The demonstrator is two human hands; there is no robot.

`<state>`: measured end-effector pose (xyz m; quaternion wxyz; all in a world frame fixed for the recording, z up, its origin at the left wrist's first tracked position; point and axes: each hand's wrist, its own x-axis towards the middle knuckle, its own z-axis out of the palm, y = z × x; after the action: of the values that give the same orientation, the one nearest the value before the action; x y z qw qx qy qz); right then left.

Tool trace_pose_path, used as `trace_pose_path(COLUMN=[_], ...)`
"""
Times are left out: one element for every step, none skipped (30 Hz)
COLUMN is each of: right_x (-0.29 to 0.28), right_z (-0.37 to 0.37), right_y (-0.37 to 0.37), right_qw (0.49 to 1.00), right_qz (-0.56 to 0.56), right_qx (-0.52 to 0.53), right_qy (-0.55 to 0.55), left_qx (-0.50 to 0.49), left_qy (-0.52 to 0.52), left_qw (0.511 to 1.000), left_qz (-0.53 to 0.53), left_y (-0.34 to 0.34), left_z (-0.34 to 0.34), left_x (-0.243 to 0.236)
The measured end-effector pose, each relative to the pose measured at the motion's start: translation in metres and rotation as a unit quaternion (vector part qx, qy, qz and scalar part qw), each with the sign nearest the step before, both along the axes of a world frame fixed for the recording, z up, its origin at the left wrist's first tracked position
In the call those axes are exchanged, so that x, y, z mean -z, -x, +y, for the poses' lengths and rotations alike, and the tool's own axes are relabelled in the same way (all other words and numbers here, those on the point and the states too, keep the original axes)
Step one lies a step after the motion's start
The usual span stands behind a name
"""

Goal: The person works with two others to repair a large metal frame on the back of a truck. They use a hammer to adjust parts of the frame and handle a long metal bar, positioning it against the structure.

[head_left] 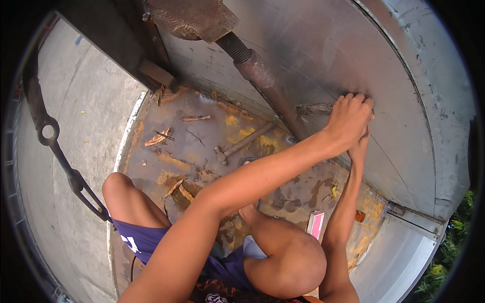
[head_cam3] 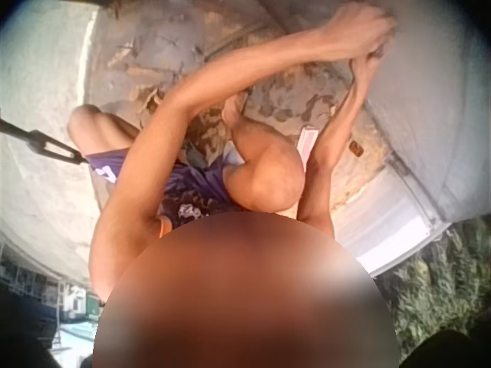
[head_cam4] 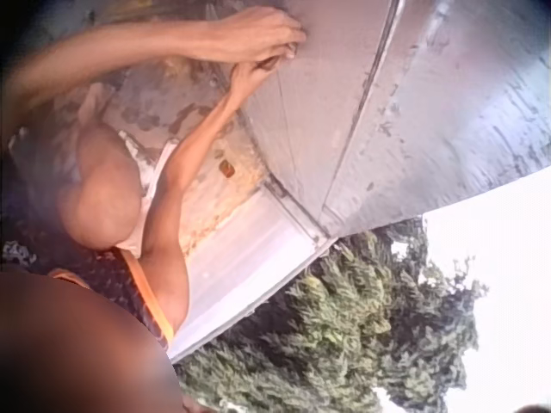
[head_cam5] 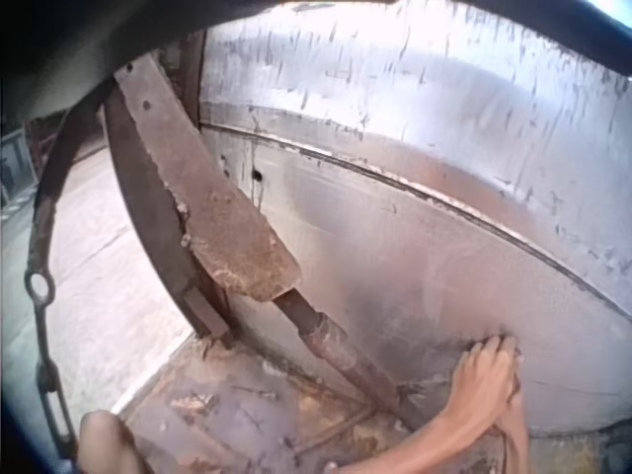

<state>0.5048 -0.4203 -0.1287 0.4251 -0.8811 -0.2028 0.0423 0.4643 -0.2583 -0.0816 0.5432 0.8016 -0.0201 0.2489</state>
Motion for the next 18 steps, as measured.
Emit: trace_pose_path(right_x=[-0.007,-0.015,-0.021,-0.027,-0.034,-0.039,-0.043,-0.044,-0.042,-0.041,-0.039,-0.036,-0.031,-0.026,-0.021,-0.017,-0.012,-0.008], right_z=[0.000,0.000,0.002,0.004,0.007,0.010,0.013,0.015,0.019,0.021,0.022,0.023,0.023,0.022,0.020,0.019,0.019,0.017], right_y=[-0.001,-0.003,-0.002,-0.002,-0.001,0.001,0.004,0.009,0.014,0.015,0.016,0.017,0.018,0.021,0.023,0.024,0.024,0.026], right_qw=[0.999,0.999,0.999,0.998,0.997,0.995,0.992,0.996,0.998,0.999,0.999,0.999,0.999,0.999,0.999,0.996,0.997,0.997], right_qz=[0.027,0.031,0.037,0.053,0.052,0.062,0.089,0.057,0.042,0.037,0.020,0.021,0.027,0.024,0.023,0.047,0.015,0.011], right_qx=[0.014,-0.011,-0.010,-0.018,-0.007,-0.003,0.025,0.007,0.011,0.002,0.021,0.027,0.025,0.037,0.043,0.076,0.060,0.069], right_qy=[0.017,0.030,0.036,0.038,0.062,0.079,0.081,0.075,0.055,0.026,0.028,0.025,0.010,0.006,-0.011,-0.012,-0.036,-0.042], left_qx=[-0.024,-0.036,-0.021,-0.009,0.029,0.042,0.038,0.009,0.002,-0.010,0.002,0.000,0.005,-0.002,0.007,-0.005,-0.003,0.008], left_qy=[0.022,0.044,0.061,0.072,0.078,0.093,0.072,0.063,0.047,0.057,0.064,0.076,0.069,0.067,0.060,0.073,0.083,0.095], left_qw=[0.999,0.998,0.998,0.997,0.994,0.991,0.993,0.997,0.998,0.998,0.997,0.996,0.997,0.997,0.998,0.997,0.997,0.995], left_qz=[-0.009,-0.012,0.021,0.031,0.076,0.087,0.084,0.047,0.040,0.028,0.046,0.050,0.044,0.024,0.022,0.000,-0.004,0.009], left_y=[-0.001,-0.001,-0.001,-0.002,-0.003,-0.003,-0.002,-0.001,-0.001,-0.002,-0.002,-0.003,-0.004,-0.003,-0.003,-0.003,-0.003,-0.001], left_z=[0.001,0.003,0.005,0.006,0.008,0.009,0.009,0.009,0.007,0.006,0.004,0.002,0.000,-0.003,-0.005,-0.006,-0.007,-0.009], left_x=[-0.002,-0.003,-0.005,-0.006,-0.007,-0.008,-0.008,-0.007,-0.006,-0.005,-0.003,-0.001,0.001,0.004,0.006,0.009,0.012,0.014])
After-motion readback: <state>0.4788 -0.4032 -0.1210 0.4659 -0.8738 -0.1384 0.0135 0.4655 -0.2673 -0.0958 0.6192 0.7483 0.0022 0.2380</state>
